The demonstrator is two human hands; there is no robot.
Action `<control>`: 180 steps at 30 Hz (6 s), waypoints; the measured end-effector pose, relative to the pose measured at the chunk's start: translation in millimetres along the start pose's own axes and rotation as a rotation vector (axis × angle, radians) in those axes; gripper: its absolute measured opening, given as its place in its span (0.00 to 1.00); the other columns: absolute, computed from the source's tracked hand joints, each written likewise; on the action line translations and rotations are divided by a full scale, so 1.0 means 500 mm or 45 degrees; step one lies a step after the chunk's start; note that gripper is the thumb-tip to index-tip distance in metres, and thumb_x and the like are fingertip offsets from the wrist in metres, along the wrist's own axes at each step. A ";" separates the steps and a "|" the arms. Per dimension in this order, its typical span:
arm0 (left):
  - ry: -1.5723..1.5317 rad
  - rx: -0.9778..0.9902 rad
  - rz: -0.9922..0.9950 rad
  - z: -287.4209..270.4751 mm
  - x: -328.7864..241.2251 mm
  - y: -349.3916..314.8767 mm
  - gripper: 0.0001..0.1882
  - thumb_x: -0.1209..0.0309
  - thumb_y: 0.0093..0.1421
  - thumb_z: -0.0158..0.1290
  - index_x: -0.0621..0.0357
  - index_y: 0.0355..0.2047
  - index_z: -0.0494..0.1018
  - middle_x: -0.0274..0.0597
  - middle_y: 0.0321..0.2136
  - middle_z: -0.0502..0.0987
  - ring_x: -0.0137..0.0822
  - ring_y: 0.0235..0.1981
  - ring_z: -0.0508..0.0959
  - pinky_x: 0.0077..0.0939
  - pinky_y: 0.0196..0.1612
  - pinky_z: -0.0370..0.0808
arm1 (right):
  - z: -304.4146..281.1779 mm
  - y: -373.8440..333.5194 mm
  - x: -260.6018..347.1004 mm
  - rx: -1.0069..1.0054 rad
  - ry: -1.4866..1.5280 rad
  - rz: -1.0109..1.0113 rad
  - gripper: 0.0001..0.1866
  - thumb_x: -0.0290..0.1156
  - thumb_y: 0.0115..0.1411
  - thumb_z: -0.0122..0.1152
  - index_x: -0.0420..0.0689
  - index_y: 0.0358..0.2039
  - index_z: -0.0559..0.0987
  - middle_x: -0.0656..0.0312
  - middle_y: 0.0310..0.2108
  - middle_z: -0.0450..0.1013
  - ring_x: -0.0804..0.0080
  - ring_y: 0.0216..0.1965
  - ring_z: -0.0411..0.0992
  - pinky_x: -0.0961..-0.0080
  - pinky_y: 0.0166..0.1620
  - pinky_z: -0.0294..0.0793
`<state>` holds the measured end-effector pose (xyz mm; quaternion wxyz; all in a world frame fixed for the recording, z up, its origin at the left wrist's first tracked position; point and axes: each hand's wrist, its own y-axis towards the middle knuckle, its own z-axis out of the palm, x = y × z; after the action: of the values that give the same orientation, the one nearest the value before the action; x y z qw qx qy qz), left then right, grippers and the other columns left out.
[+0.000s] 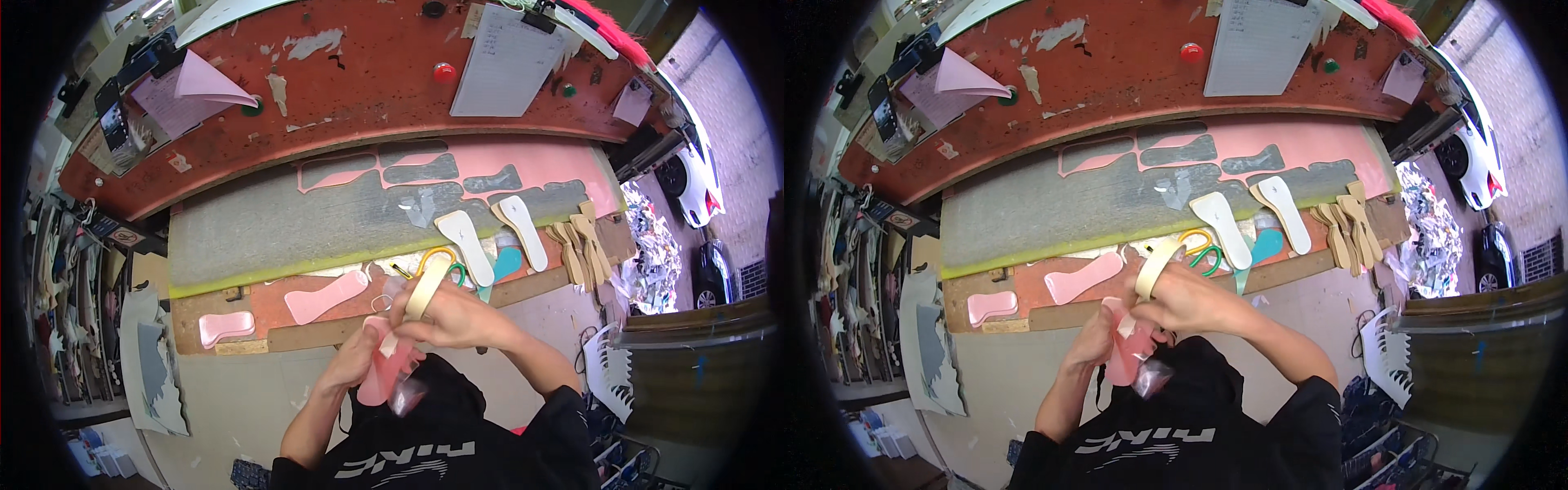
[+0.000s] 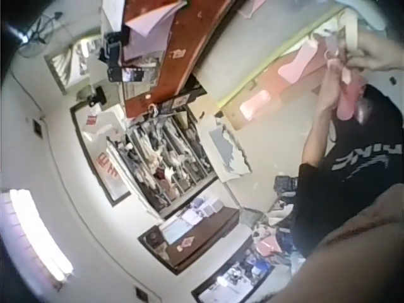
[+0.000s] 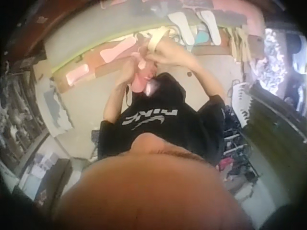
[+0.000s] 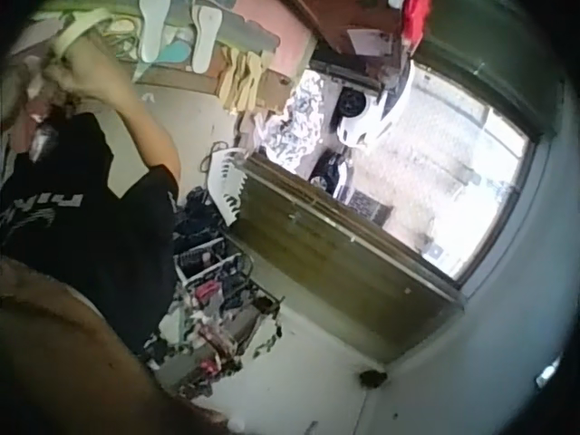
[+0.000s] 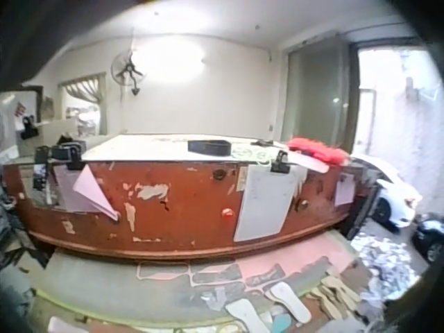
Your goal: The person assembles shoe insoles by applying adhesive tape to pink foam pieces and attaching them to white insole bases. They then mark the white insoles with a yellow pen and bundle the finished components together with a rubber band.
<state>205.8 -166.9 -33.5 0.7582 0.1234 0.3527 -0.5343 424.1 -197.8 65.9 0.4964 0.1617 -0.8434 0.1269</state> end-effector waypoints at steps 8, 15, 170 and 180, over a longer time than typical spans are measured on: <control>0.466 -0.071 -0.164 0.040 -0.003 0.005 0.16 0.66 0.72 0.46 0.67 0.50 0.74 0.44 0.38 0.81 0.33 0.39 0.82 0.25 0.39 0.79 | 0.003 -0.010 -0.049 -0.056 0.006 0.102 0.09 0.29 0.54 0.69 0.42 0.33 0.79 0.59 0.31 0.77 0.62 0.37 0.76 0.66 0.41 0.73; 0.886 0.056 -0.200 0.041 -0.011 0.010 0.17 0.65 0.73 0.44 0.67 0.47 0.76 0.42 0.34 0.82 0.28 0.34 0.80 0.23 0.38 0.77 | -0.007 -0.021 -0.072 0.043 0.090 0.121 0.10 0.32 0.53 0.70 0.42 0.32 0.79 0.62 0.29 0.76 0.66 0.36 0.75 0.67 0.40 0.73; 1.122 0.028 -0.024 0.013 -0.005 -0.007 0.12 0.71 0.70 0.50 0.65 0.47 0.77 0.39 0.39 0.81 0.28 0.41 0.78 0.25 0.46 0.75 | 0.047 -0.073 -0.105 -0.090 0.362 0.382 0.12 0.30 0.54 0.68 0.43 0.38 0.79 0.62 0.36 0.75 0.62 0.38 0.74 0.60 0.51 0.71; 0.111 -0.502 0.095 -0.020 0.075 0.000 0.29 0.54 0.76 0.27 0.66 0.61 0.62 0.48 0.56 0.71 0.36 0.57 0.72 0.33 0.62 0.66 | 0.206 -0.058 -0.120 -0.694 -1.078 -0.584 0.13 0.36 0.47 0.59 0.50 0.35 0.78 0.69 0.36 0.72 0.69 0.47 0.70 0.60 0.59 0.67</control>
<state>208.6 -188.2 -66.0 0.7710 0.0087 0.4781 -0.4206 381.2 -254.2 -34.3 0.1529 0.2438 -0.9148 -0.2833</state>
